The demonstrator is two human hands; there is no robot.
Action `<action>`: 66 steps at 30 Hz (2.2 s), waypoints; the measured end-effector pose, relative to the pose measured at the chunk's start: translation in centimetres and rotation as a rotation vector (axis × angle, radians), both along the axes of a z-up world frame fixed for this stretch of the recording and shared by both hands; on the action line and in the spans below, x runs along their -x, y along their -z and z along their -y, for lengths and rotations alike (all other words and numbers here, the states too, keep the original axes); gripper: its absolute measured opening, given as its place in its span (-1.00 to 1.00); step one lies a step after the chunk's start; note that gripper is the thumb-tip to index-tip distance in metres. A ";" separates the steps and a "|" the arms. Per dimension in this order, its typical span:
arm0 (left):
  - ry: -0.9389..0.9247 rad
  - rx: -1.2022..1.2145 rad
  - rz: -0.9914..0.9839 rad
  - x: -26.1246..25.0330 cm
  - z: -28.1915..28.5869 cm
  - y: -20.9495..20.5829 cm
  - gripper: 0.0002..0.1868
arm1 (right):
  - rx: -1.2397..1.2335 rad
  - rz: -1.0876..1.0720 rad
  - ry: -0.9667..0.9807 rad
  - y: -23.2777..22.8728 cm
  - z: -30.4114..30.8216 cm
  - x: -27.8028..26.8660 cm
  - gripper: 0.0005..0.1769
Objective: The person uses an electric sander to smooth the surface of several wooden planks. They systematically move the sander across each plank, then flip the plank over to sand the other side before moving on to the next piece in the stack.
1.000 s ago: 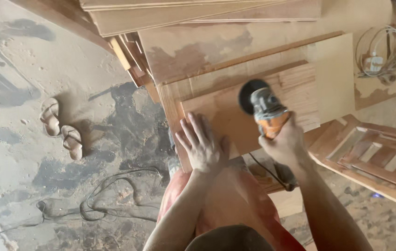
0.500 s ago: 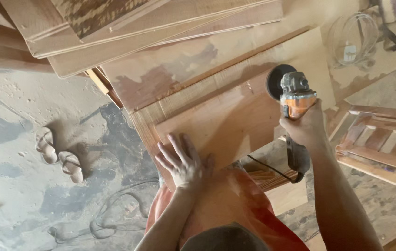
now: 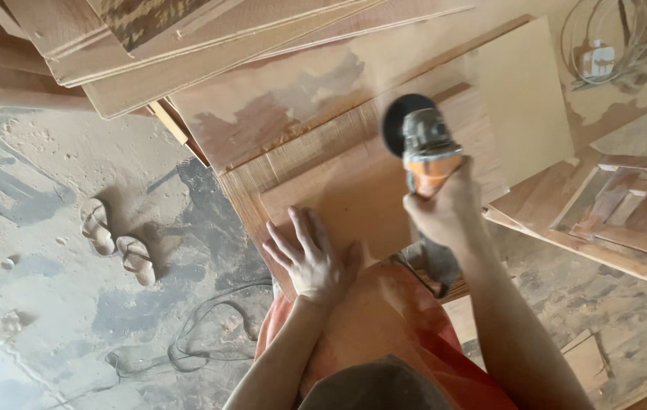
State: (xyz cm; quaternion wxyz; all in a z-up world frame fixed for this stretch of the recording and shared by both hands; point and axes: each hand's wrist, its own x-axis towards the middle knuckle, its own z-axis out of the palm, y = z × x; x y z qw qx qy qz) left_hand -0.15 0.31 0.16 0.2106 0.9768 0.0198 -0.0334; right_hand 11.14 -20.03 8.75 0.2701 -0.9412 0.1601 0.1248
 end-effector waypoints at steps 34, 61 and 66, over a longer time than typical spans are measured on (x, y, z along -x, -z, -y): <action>0.113 0.298 0.037 4.7 -7.9 1.4 0.10 | -0.048 -0.244 -0.345 -2.4 -15.8 4.1 -0.29; 0.083 0.415 -0.046 2.7 -7.8 -2.1 0.19 | 0.169 -0.122 -0.023 -1.4 4.8 -1.4 -0.18; 0.076 0.376 -0.077 2.5 -7.5 -2.6 0.21 | 0.102 0.062 -0.034 0.1 9.8 -1.6 -0.17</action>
